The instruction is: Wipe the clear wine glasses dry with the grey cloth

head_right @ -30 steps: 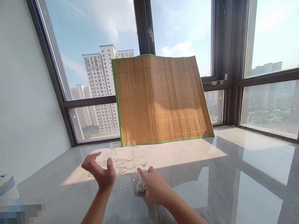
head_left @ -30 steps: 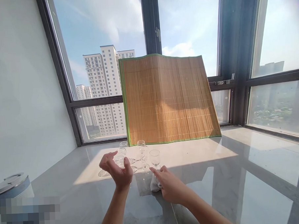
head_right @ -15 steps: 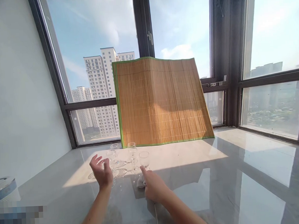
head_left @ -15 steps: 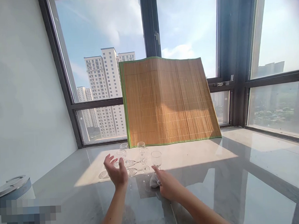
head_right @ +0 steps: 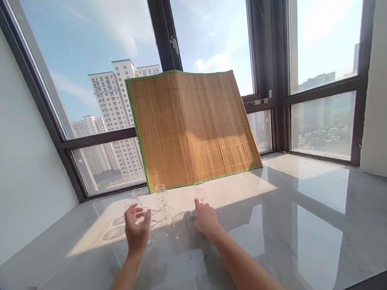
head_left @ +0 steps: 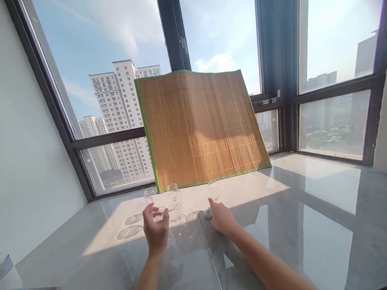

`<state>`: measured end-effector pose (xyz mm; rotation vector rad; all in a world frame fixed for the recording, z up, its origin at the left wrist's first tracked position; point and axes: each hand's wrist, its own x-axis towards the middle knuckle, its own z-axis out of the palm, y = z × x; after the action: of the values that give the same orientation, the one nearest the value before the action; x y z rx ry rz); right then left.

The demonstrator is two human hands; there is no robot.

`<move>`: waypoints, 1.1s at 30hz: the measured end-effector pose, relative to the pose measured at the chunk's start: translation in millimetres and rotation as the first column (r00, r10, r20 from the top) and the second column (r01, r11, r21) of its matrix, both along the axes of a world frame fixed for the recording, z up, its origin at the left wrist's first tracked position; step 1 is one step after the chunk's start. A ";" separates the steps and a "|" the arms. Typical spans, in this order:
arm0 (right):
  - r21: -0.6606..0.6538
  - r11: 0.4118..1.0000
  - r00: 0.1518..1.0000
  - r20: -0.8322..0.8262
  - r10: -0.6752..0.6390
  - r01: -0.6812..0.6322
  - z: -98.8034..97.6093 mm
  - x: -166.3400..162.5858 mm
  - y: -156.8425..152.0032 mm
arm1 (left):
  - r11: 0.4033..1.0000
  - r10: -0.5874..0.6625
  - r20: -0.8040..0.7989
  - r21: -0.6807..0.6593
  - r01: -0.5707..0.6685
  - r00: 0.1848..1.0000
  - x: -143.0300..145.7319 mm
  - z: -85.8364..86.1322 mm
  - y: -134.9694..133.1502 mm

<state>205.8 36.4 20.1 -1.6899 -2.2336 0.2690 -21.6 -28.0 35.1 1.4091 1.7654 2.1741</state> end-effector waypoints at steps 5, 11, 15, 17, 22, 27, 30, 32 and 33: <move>0.045 0.998 0.987 -0.154 -0.033 0.041 -16.8 13.5 32.3 | 0.953 -0.302 -0.077 -0.040 0.299 0.950 20.9 -6.3 -1.2; 0.098 0.995 0.975 -0.222 0.008 0.014 -25.7 16.8 43.5 | 0.906 -0.417 -0.031 -0.100 0.412 0.909 31.8 -11.6 -0.5; 0.091 0.993 0.986 -0.157 -0.054 0.069 -22.4 11.8 37.6 | 0.880 -0.446 -0.006 -0.188 0.437 0.895 32.6 -20.8 4.0; 0.082 0.993 0.989 -0.131 -0.070 0.081 -20.0 9.0 33.3 | 0.835 -0.502 -0.013 -0.267 0.481 0.865 31.1 -27.7 7.7; 0.071 0.994 0.988 -0.137 -0.071 0.081 -14.8 8.1 28.0 | 0.749 -0.581 0.006 -0.386 0.538 0.814 26.9 -40.9 15.9; 0.077 0.993 0.982 -0.176 -0.070 0.084 -16.7 11.5 33.2 | 0.679 -0.629 0.024 -0.469 0.565 0.777 23.2 -43.7 19.1; 0.079 0.992 0.978 -0.193 -0.080 0.097 -19.6 13.4 37.2 | 0.664 -0.643 0.006 -0.492 0.562 0.765 21.8 -45.9 20.5; 0.076 0.992 0.974 -0.209 -0.083 0.101 -20.9 14.5 39.0 | 0.672 -0.641 -0.015 -0.494 0.551 0.768 21.5 -47.2 21.3; 0.075 0.992 0.973 -0.217 -0.084 0.103 -21.3 14.9 39.6 | 0.673 -0.640 -0.024 -0.498 0.546 0.768 21.5 -47.5 21.5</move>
<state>220.8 76.0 -1.2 -1.6331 -1.9769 0.3118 -0.1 -6.5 -12.3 1.7693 1.4233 1.2088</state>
